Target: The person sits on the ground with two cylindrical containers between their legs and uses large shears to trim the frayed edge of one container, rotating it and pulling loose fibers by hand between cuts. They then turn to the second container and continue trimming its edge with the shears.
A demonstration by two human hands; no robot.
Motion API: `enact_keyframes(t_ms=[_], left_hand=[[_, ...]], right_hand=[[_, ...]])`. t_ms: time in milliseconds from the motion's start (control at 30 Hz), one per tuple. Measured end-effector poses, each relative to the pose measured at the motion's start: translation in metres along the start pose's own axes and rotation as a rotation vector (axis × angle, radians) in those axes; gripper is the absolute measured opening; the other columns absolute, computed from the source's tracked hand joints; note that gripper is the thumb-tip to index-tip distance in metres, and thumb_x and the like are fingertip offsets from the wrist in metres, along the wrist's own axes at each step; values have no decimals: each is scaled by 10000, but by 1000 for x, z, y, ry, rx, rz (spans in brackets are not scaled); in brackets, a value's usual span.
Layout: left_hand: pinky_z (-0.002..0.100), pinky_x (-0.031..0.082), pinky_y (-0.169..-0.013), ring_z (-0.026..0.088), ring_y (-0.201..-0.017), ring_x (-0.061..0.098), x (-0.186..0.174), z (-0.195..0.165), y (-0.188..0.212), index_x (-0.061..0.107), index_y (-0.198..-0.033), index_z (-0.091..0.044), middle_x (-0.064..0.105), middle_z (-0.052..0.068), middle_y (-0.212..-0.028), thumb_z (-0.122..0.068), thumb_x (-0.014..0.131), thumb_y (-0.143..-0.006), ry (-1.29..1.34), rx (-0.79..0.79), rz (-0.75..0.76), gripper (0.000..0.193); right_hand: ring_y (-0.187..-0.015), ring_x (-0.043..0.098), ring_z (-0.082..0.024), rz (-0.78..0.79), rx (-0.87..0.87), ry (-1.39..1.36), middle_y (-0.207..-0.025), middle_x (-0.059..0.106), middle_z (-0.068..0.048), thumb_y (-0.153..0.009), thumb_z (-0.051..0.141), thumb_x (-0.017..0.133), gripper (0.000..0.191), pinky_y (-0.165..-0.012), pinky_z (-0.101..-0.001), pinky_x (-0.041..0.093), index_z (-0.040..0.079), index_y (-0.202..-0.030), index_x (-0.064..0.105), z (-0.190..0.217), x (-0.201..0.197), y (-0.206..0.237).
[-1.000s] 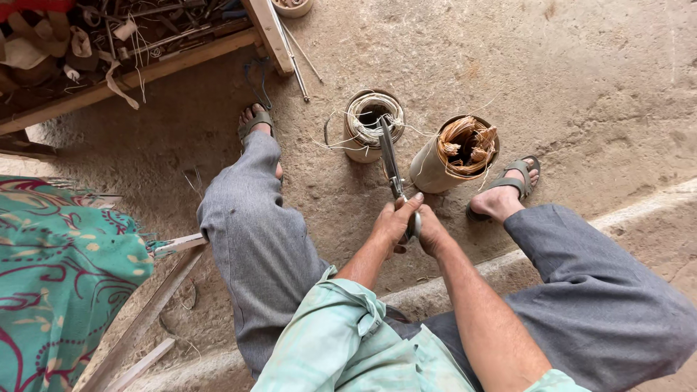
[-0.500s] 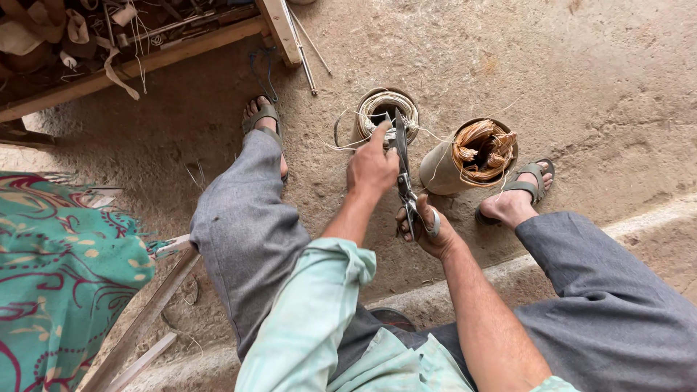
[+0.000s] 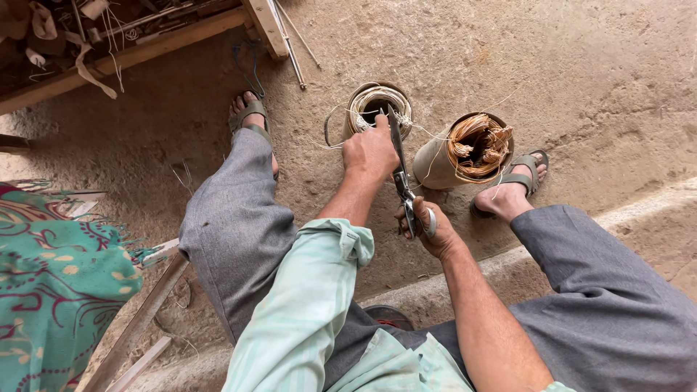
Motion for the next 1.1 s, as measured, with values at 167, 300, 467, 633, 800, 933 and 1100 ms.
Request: enact_keyframes(t_ms=[167,300,467,633,800,933,1100], left_hand=[[447,577,-845,270,-968,726,-11,15,-7,561,-1243,-157,723,106,-1069,-147,625,-918,27,-45,9,331],[425,543,-926,220,-1035,688,-5,22,-11,623,-1229,-208,706,57,-1109,-146,666,-920,78,-51,94,319],[447,544,-912,258,-1034,685,-11,17,-9,638,-1186,-174,709,78,-1087,-161,740,-872,101,50,-39,330],[432,557,-904,221,-986,708,0,26,-8,617,-1182,-203,717,51,-1046,-180,728,-876,159,18,-21,326],[451,564,-890,224,-928,720,9,27,-12,586,-1160,-201,727,54,-1001,-168,660,-927,131,49,-33,247],[473,571,-838,245,-794,743,10,29,-11,568,-1187,-216,736,67,-869,-144,594,-958,84,109,-157,241],[484,573,-682,309,-790,727,8,33,-12,589,-1119,-216,733,81,-825,-257,620,-988,70,153,-222,141]], right_hand=[[-658,602,-136,-4,-11,55,-701,620,-24,-739,788,636,798,-581,-293,494,12,-915,706,-4,0,-4],[-669,611,-143,-19,-24,119,-701,624,-30,-738,763,669,771,-598,-302,493,14,-911,712,-4,-2,-6],[-631,588,-131,-34,-16,208,-692,616,-18,-754,745,680,744,-579,-300,484,18,-906,714,4,1,-3],[-577,579,-116,-152,28,309,-670,616,-13,-783,699,675,678,-518,-300,468,26,-851,708,21,10,-9],[-534,517,-94,-186,62,225,-643,578,5,-821,562,764,538,-464,-278,411,30,-830,683,28,28,-2],[-497,523,-87,-222,22,291,-593,563,8,-829,532,764,513,-433,-272,425,27,-784,689,32,31,8],[-448,481,-93,-178,-39,204,-577,547,8,-863,535,744,512,-397,-278,378,42,-751,663,27,37,22]])
Point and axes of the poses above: each hand's wrist, its own y-axis away from the middle knuckle, its own x-axis out of the palm, z = x × y, the point moved 10 cm from there along -y, towards the middle knuckle
